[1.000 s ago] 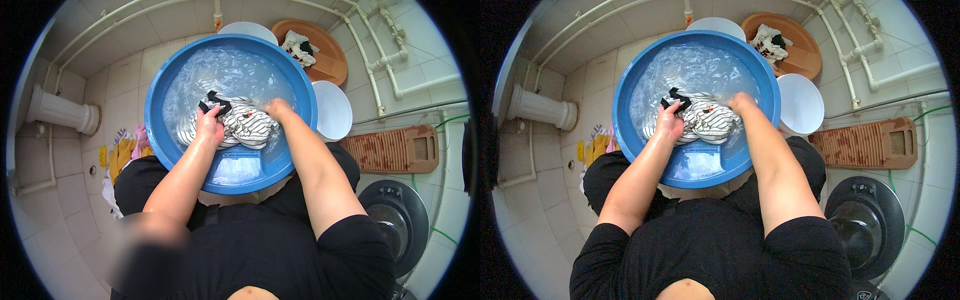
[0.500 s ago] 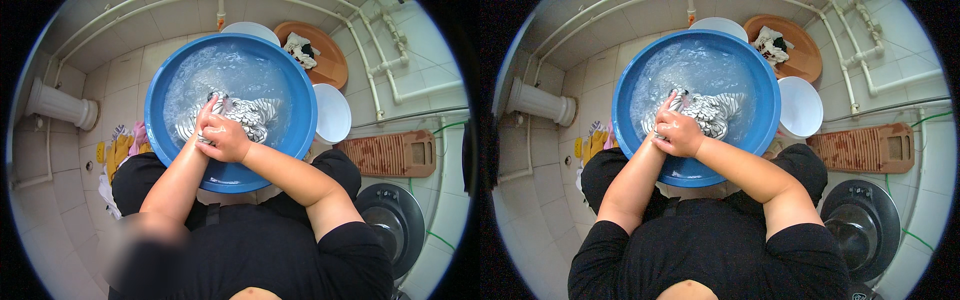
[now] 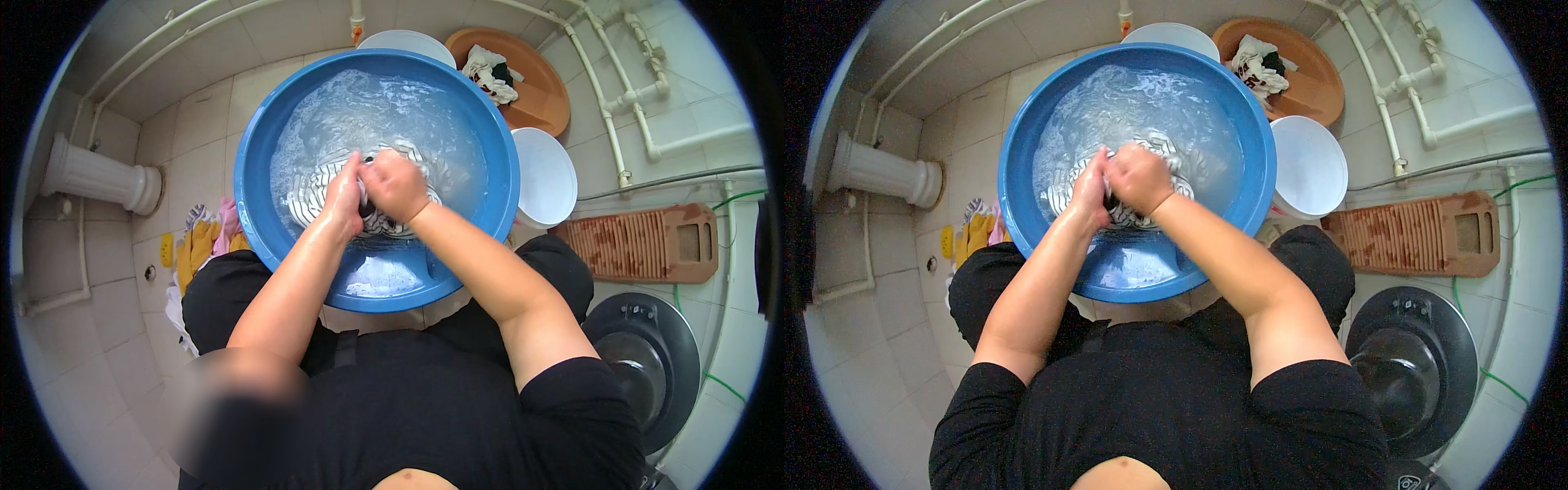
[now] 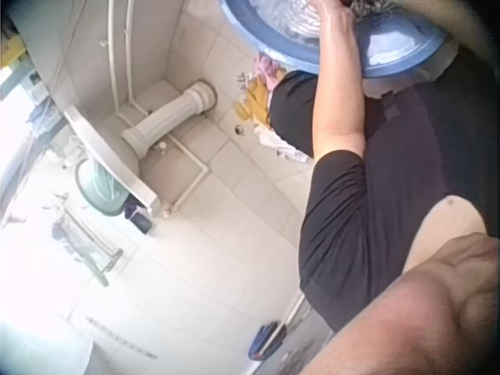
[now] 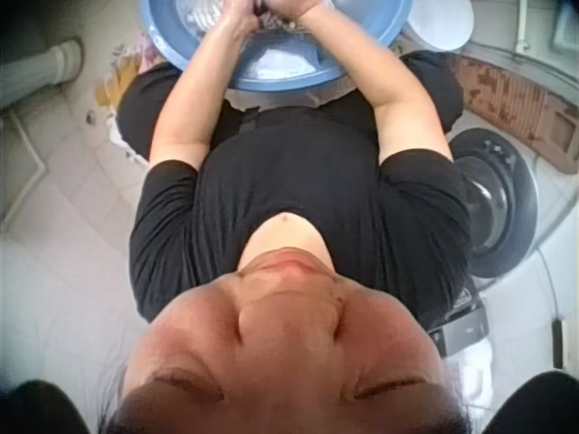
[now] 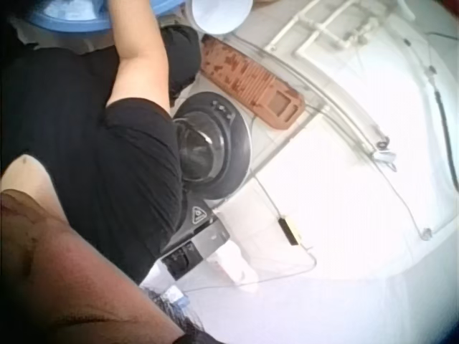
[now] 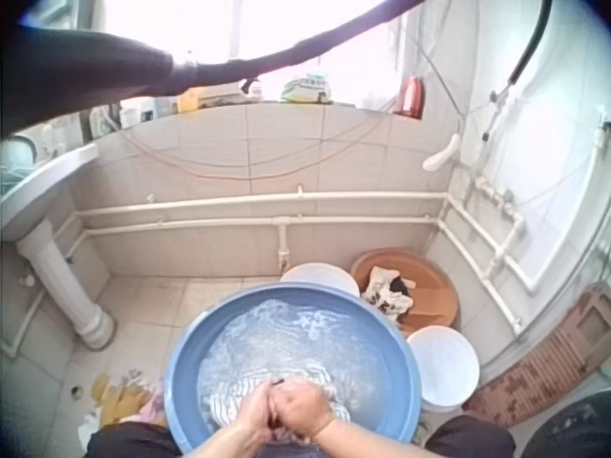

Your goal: The person hand-washes a striped garment in a blue plastic basin filled with water. They repeatedly submerge, scrub, and wring the fabric by hand, occasionally using a washboard attached to the basin's rim to agitate the material.

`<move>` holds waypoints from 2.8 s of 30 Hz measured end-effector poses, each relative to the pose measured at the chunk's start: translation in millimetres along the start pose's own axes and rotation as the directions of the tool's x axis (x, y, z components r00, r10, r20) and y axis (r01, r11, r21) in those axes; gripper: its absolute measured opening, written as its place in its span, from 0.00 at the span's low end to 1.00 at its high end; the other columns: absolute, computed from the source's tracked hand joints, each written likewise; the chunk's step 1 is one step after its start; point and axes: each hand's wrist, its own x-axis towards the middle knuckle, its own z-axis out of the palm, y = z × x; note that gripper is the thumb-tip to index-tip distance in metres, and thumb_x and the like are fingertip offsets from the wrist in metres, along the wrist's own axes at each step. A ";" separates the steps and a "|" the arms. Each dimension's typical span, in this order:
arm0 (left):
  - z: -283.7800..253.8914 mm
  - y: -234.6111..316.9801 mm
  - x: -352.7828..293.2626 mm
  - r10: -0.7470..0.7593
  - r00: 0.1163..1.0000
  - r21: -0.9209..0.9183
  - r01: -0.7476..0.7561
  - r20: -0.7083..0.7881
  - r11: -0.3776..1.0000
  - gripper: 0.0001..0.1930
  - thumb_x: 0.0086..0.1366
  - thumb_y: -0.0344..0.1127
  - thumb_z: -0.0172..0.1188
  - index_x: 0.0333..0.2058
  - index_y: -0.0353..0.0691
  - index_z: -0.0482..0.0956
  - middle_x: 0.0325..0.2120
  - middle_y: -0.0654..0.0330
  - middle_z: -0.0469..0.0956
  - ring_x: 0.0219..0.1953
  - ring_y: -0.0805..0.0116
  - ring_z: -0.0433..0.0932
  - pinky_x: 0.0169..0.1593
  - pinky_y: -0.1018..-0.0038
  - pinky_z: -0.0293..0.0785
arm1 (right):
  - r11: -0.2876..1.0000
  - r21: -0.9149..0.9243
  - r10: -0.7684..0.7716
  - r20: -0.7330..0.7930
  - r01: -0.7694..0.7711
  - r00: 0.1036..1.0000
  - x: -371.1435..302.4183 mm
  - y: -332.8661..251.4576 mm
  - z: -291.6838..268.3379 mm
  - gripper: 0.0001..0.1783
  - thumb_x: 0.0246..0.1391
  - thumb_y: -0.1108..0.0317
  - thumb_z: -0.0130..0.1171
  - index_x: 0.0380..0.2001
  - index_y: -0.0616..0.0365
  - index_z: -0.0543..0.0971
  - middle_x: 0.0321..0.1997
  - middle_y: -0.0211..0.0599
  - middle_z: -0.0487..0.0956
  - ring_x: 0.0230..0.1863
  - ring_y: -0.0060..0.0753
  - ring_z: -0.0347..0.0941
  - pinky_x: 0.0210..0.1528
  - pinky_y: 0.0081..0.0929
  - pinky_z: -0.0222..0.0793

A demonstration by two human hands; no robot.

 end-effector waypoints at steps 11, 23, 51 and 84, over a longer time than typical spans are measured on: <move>2.9 41.7 -55.1 0.231 0.744 0.770 -0.547 0.627 -0.327 0.24 0.46 0.49 0.63 0.36 0.36 0.76 0.26 0.58 0.76 0.29 0.71 0.74 0.37 0.75 0.70 | 0.865 0.252 0.174 0.662 -0.435 0.729 64.6 -22.8 -69.1 0.16 0.45 0.56 0.61 0.23 0.60 0.75 0.23 0.27 0.72 0.28 0.18 0.64 0.33 0.19 0.62; -28.7 40.0 1.2 0.226 0.873 -0.477 0.008 0.431 0.879 0.23 0.61 0.46 0.44 0.45 0.31 0.68 0.44 0.46 0.71 0.48 0.50 0.70 0.54 0.53 0.62 | 0.486 0.465 0.357 0.667 -0.740 0.654 8.1 104.7 -38.4 0.16 0.43 0.66 0.60 0.35 0.63 0.74 0.36 0.39 0.76 0.32 0.26 0.73 0.38 0.24 0.68; -56.7 -0.2 61.3 -0.009 0.872 -0.150 0.094 0.489 0.984 0.16 0.58 0.50 0.52 0.31 0.43 0.74 0.23 0.61 0.75 0.26 0.69 0.74 0.30 0.69 0.72 | 0.957 0.093 -0.280 0.034 0.276 0.959 -9.8 -21.5 19.8 0.06 0.34 0.64 0.56 0.19 0.53 0.74 0.24 0.38 0.73 0.25 0.43 0.71 0.28 0.34 0.68; -20.0 3.8 20.4 0.067 0.965 -0.339 0.024 0.254 0.940 0.29 0.58 0.57 0.48 0.44 0.34 0.70 0.41 0.51 0.73 0.46 0.56 0.71 0.51 0.60 0.66 | 0.765 0.496 0.344 0.222 -0.410 0.912 9.4 15.6 23.2 0.07 0.41 0.68 0.56 0.20 0.61 0.75 0.21 0.34 0.74 0.26 0.23 0.69 0.29 0.24 0.65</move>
